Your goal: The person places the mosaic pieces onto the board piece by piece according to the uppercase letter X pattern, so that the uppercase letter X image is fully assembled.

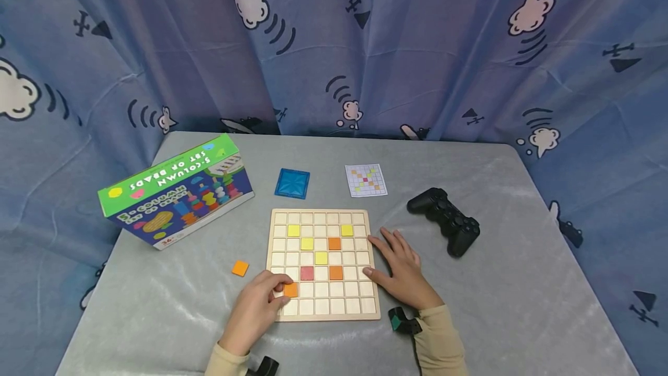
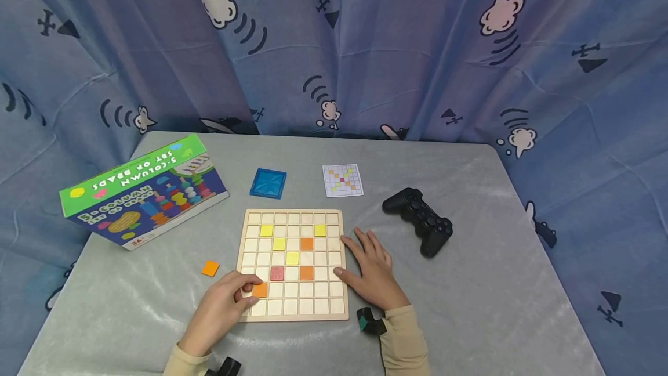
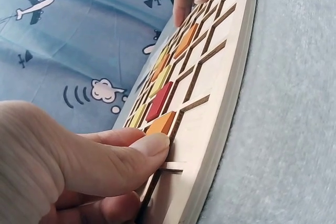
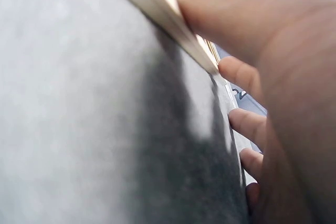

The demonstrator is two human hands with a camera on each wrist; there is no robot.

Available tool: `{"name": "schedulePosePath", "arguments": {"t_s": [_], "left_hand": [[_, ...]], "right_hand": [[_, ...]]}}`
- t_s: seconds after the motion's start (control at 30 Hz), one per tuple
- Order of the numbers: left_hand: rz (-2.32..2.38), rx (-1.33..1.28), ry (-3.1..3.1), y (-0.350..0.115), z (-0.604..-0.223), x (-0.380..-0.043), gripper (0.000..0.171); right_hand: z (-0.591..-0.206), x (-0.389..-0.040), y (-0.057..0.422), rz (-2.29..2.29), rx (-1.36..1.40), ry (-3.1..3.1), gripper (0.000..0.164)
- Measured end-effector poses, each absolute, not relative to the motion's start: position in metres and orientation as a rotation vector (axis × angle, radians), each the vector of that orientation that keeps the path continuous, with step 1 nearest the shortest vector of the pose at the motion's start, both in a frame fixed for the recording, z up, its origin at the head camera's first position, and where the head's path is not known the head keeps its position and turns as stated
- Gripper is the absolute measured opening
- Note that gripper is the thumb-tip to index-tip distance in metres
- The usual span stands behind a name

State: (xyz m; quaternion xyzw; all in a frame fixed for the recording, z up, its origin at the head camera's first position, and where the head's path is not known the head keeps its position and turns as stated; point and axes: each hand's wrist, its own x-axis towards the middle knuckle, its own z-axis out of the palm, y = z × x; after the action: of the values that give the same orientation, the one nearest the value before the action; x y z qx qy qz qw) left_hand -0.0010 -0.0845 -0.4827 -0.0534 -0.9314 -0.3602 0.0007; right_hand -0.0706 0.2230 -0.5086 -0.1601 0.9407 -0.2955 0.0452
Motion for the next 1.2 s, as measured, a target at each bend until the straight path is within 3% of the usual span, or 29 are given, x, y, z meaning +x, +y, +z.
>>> {"name": "schedulePosePath", "arguments": {"t_s": [1.2], "left_hand": [[-1.160, -0.164, -2.947, -0.0857, -0.4846, -0.0043, 0.028]], "right_hand": [[-0.5082, -0.0704, 0.2239, -0.896, -0.469, 2.850, 0.071]]}}
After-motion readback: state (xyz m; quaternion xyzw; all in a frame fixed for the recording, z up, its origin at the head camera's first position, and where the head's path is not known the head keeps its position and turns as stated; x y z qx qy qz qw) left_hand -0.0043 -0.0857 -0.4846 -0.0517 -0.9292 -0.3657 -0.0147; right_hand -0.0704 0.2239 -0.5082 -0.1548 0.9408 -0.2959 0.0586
